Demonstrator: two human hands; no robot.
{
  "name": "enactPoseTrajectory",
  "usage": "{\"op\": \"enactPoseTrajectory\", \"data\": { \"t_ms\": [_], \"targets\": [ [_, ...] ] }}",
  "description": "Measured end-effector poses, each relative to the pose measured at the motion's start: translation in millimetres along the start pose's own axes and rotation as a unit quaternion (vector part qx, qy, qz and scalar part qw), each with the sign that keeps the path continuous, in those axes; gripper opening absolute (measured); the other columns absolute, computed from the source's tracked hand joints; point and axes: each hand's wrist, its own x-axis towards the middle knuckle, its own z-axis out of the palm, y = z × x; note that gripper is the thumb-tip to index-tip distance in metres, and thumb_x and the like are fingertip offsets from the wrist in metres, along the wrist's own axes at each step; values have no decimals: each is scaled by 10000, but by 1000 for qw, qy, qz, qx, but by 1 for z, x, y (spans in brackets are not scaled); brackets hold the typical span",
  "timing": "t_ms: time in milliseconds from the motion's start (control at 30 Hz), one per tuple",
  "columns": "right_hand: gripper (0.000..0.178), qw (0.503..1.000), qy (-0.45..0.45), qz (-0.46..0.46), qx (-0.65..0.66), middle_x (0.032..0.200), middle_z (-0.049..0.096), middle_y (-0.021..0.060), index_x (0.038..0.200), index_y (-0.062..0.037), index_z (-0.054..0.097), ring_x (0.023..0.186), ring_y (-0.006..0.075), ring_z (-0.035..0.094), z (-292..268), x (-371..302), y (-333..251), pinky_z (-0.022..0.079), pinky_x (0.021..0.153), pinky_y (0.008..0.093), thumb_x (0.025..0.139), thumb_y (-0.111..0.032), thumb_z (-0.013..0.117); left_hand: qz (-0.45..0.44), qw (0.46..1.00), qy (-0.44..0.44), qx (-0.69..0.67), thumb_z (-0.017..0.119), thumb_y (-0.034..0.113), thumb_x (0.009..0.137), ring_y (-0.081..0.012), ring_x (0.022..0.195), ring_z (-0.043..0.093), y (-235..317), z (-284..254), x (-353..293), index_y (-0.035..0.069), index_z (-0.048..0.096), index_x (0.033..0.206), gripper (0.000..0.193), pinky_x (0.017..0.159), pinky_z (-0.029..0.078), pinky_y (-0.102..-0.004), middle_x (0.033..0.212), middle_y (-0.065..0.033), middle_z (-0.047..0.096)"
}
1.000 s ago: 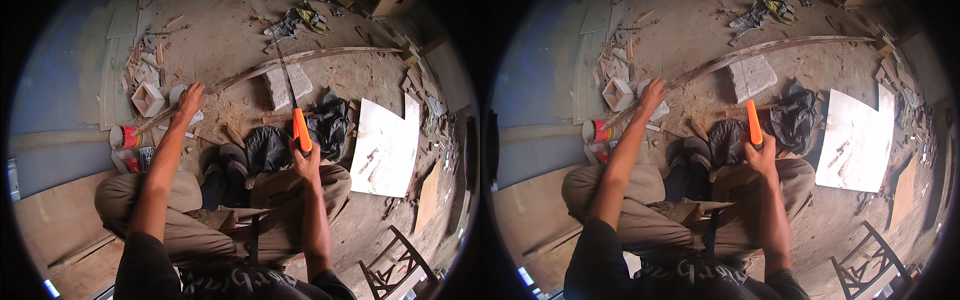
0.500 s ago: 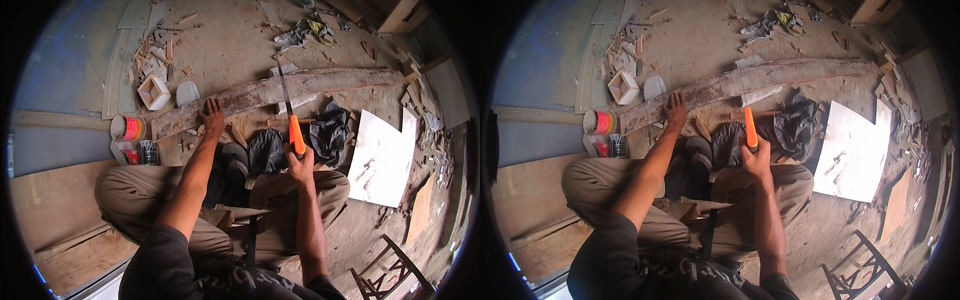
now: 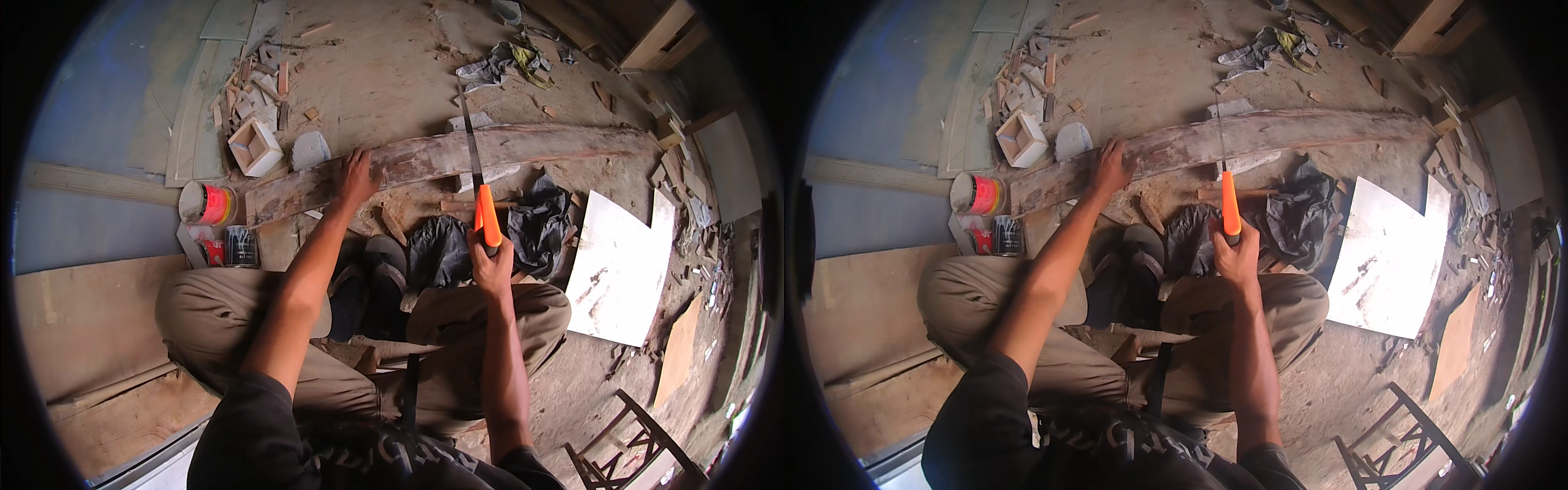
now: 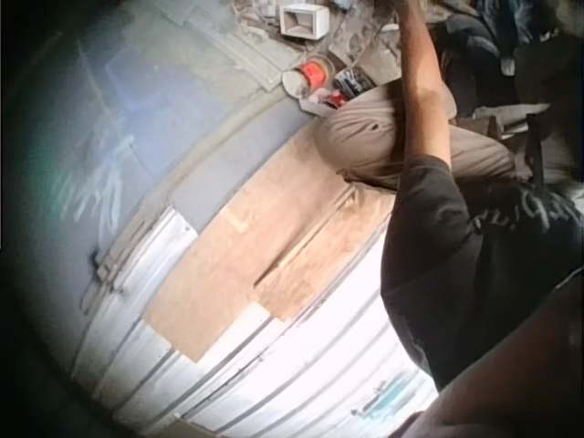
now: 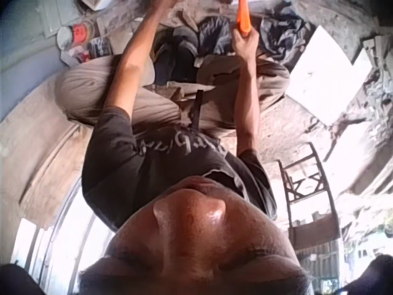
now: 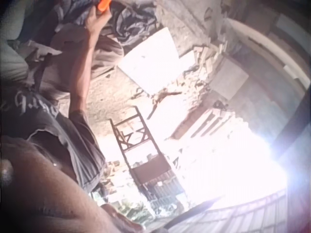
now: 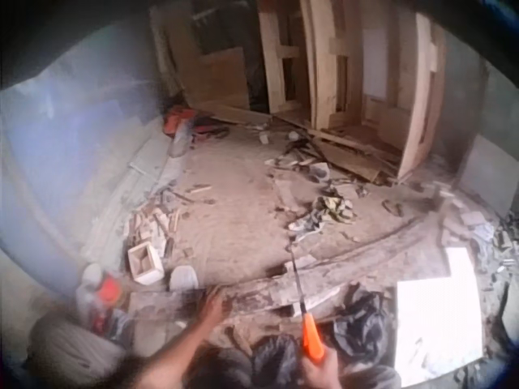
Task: The person sits on the floor and uses a hand saw to cut a long wooden plank resting on a support. They hold the plank with one hand and saw with the other, completing a cut and separating a piece of wood.
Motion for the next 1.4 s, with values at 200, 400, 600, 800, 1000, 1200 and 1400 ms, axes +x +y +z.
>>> {"op": "enactPoseTrajectory", "data": {
  "t_ms": [200,400,600,800,1000,1200,1400],
  "targets": [
    [195,999,-8,25,-21,579,461,-9,751,27,534,584,58,406,3,2,-1,359,518,270,861,-101,631,-91,995,-39,-15,642,326,877,-363,1281,450,-6,35,37,6,471,1341,590,1060,365,-462,1412,-189,452],
    [216,997,-1,60,-41,572,484,-10,725,19,530,566,50,411,5,14,5,353,502,269,871,-109,625,-52,995,-80,11,598,316,915,-338,1258,474,-14,45,49,8,496,1319,519,1057,365,-450,1364,-164,503],
    [215,995,-9,82,-59,571,473,3,741,25,542,564,57,409,4,25,12,359,506,283,863,-129,630,-40,998,6,-49,625,232,915,-367,1027,576,-10,22,57,24,545,1079,276,828,448,-505,1071,-190,609],
    [227,997,38,59,12,576,481,-4,728,22,537,577,59,416,-7,28,15,364,519,276,859,-135,634,23,999,41,-25,640,198,901,-355,932,618,13,-41,89,23,593,1036,226,765,492,-445,1005,-169,633],
    [241,991,97,54,77,596,493,-34,724,7,540,591,59,423,-28,34,34,360,535,258,870,-151,647,91,995,36,10,640,152,877,-330,898,634,76,-104,122,33,630,1004,174,763,494,-435,996,-148,632],
    [242,979,133,50,149,583,490,-40,724,-22,542,534,39,424,-34,36,39,320,475,236,906,-155,628,199,974,74,77,582,18,816,-316,867,650,159,-135,131,15,623,1005,193,742,546,-406,1003,-154,627],
    [224,963,173,54,199,570,499,-26,754,-38,547,455,56,425,-40,36,20,309,417,239,913,-169,636,273,931,-30,240,525,-87,752,-303,870,661,239,-93,84,-70,576,1067,319,757,584,-386,1037,-201,609]
  ]
}}
